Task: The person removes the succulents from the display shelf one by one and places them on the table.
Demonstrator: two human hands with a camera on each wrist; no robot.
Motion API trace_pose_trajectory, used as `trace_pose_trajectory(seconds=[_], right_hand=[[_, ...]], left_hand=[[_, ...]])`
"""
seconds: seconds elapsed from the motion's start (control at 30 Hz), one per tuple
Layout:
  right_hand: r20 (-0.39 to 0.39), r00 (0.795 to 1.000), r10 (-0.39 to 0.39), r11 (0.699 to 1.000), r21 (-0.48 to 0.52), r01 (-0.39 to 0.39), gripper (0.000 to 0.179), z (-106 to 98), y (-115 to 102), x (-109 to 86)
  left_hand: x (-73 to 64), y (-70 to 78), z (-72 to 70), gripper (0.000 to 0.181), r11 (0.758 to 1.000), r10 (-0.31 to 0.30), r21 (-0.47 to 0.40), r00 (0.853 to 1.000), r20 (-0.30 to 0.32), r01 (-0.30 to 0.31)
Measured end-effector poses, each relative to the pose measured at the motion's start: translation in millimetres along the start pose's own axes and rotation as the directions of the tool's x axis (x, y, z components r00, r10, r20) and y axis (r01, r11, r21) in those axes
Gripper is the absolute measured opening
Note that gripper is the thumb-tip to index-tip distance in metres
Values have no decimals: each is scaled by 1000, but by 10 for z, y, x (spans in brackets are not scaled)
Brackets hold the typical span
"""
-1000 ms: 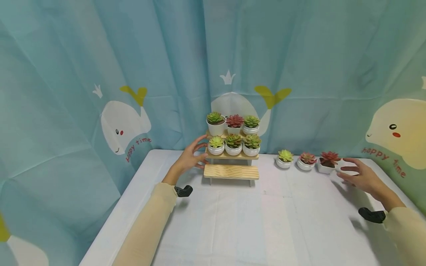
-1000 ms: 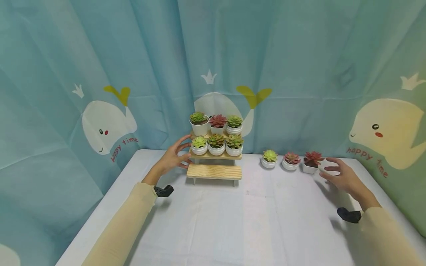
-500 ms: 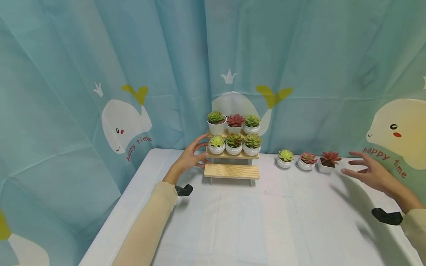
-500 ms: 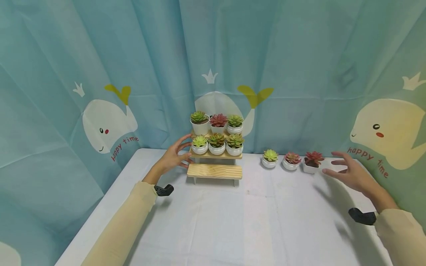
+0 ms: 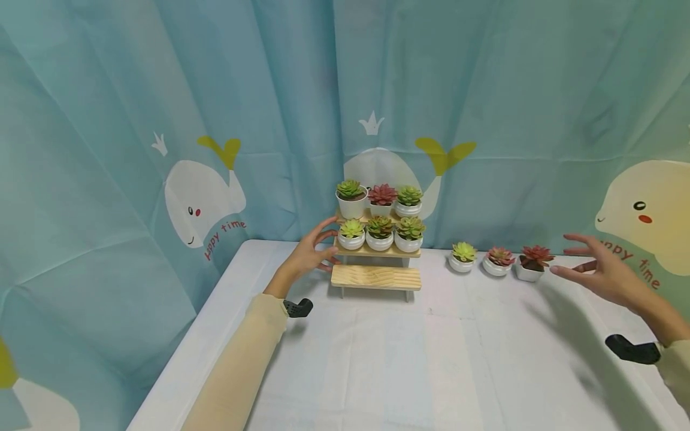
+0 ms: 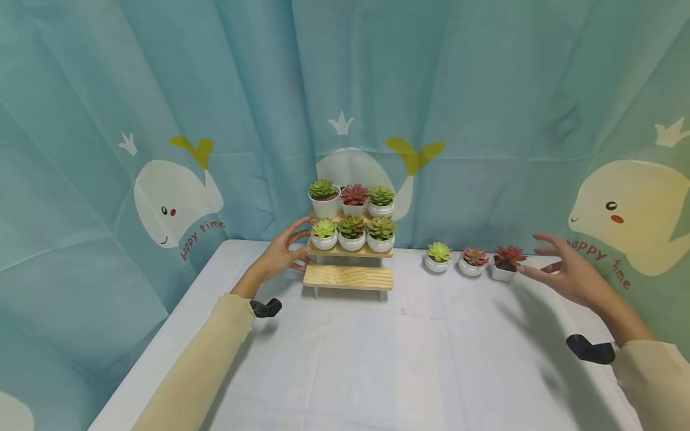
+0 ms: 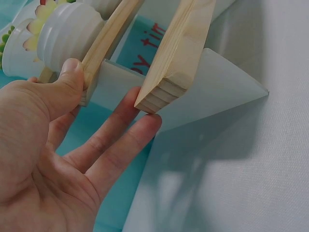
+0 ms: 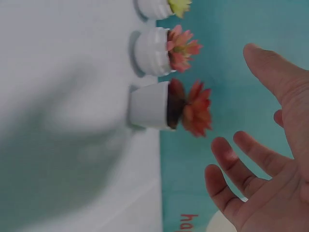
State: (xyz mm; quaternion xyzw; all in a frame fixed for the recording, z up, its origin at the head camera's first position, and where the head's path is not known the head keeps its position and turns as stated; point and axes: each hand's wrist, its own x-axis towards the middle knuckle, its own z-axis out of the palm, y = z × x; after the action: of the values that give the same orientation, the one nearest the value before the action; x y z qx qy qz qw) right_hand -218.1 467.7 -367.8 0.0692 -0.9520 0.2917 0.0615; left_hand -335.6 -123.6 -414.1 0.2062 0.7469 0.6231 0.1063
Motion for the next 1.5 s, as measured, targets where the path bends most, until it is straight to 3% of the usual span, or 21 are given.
trace_pose_trajectory(seconds=[0.33,0.7,1.07,1.5], right_hand=[[-34,999,-34,999,-6,34,89,-158,-232,78],[-66,994,-85,996,11,86,83,-117,-431,131],[-75,992,-98,989,105,106,83,62,-680,246],[-72,988,-139,981,124,147,86,404,-961,435]], left_hand=[[-21,25,16,76,1000,-19,-2,1000,-8,19],[-20,5,12,76,1000,-13,8,1000,0,13],[-1,-4,-2,77,1000,-3,1,1000,2,3],[4,-15,-7,77,1000,-2,-3,1000,5,2]])
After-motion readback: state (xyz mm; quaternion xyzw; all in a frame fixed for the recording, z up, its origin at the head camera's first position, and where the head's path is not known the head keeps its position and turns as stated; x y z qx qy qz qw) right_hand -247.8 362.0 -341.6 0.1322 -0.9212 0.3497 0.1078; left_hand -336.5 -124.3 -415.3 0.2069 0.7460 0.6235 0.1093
